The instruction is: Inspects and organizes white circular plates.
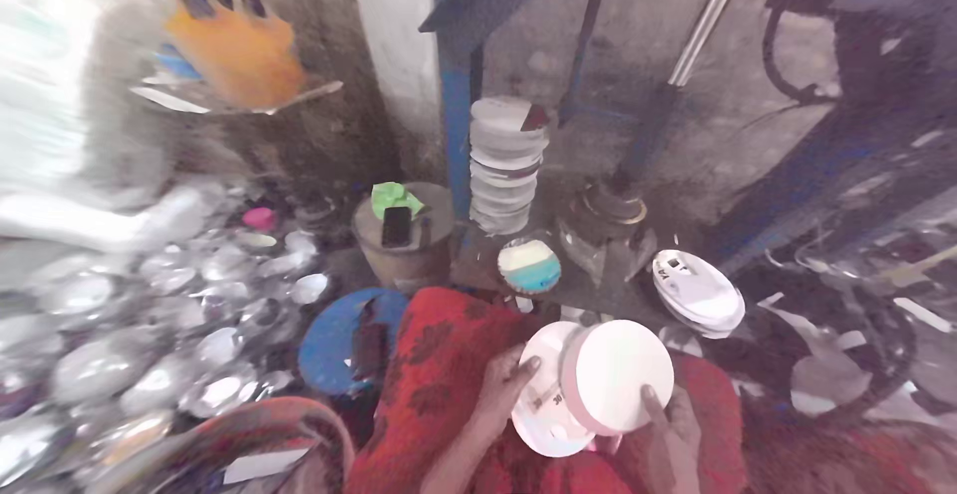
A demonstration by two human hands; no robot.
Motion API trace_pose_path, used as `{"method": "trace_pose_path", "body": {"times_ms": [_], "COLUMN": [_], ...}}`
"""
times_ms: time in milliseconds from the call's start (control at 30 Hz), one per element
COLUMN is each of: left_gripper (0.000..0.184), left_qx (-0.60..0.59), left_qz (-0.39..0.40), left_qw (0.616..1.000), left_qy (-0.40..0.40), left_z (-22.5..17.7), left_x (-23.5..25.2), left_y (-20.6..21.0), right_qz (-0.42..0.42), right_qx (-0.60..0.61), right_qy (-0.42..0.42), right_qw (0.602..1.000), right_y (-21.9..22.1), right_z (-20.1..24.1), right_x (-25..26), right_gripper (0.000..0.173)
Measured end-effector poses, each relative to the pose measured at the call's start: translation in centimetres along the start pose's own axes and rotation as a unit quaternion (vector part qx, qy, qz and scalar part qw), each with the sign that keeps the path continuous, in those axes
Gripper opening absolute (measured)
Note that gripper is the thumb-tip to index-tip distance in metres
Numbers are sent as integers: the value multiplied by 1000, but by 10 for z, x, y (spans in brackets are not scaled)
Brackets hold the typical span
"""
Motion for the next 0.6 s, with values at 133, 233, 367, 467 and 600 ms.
{"method": "trace_pose_path", "body": {"times_ms": [133,233,367,467,600], "left_gripper": [17,20,19,20,18], "left_qx": [5,22,5,3,14], "left_qz": [-8,6,34,20,-38], "left_qw": [999,999,999,1000,999], "left_qy": [-32,-34,-29,-14,-28], "left_z": [-3,-1,2,7,4], "left_x": [-1,-2,-4,-5,-1], "left_y": [2,6,12,11,5], "right_qz": [-14,-12,4,-11,-95], "right_qx": [-20,-28,14,-2,-4], "right_qy": [-7,-1,-4,-24,-72], "right_qw": [1000,1000,1000,1000,993], "right_y": [2,3,7,6,0], "right_z": [0,2,5,5,15], "right_x": [-3,-4,-7,-5,4], "right_gripper": [20,20,18,22,30]}}
Point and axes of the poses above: each hand's wrist, its own x-axis towards the middle knuckle, its own y-axis out of the palm, z = x × y, the point moved 1 cm from there along x, towards the middle knuckle, and after that the axes turned 9 degrees about x, right-handed, at the moved point
